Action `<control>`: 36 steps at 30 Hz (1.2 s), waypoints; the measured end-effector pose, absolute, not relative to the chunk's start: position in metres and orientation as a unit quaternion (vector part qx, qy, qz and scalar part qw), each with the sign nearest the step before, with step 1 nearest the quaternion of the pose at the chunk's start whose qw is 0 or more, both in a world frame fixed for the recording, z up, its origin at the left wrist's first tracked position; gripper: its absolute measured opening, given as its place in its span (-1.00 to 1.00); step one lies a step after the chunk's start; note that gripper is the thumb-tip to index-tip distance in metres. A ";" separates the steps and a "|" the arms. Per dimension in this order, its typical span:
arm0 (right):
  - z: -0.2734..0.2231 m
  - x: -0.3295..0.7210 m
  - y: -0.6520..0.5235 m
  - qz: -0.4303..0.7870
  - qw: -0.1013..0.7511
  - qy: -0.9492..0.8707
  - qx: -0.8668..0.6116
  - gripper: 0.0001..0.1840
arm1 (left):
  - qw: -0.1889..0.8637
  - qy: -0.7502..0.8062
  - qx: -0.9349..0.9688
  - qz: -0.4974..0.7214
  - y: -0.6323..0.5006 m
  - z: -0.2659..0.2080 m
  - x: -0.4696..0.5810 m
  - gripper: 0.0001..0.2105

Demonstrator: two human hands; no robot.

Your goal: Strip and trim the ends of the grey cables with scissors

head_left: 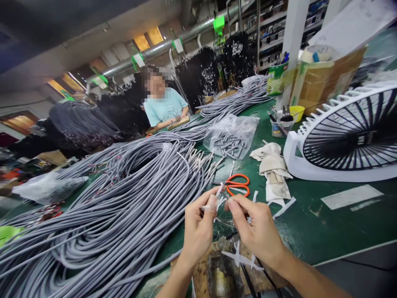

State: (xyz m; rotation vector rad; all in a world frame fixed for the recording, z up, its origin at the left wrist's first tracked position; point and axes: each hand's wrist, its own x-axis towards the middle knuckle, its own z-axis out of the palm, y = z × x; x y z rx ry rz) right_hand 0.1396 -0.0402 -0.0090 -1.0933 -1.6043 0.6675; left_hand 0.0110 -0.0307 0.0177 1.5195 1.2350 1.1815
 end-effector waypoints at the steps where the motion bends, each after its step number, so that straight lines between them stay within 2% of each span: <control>1: -0.009 0.140 -0.040 0.276 0.519 -0.667 -0.457 -0.74 | 0.411 0.491 0.608 0.469 -0.031 0.017 0.012 -0.69; 14: -0.009 0.139 -0.041 0.270 0.518 -0.673 -0.453 -0.73 | 0.413 0.482 0.602 0.484 -0.034 0.011 0.011 -0.70; 29: -0.010 0.137 -0.041 0.269 0.527 -0.671 -0.447 -0.74 | 0.468 0.467 0.567 0.491 -0.036 0.014 0.013 -0.68; 32: -0.010 0.137 -0.041 0.270 0.526 -0.673 -0.445 -0.73 | 0.444 0.477 0.584 0.483 -0.036 0.015 0.012 -0.66; 36: -0.010 0.136 -0.041 0.279 0.524 -0.667 -0.450 -0.73 | 0.342 0.502 0.634 0.478 -0.039 0.010 0.014 -0.67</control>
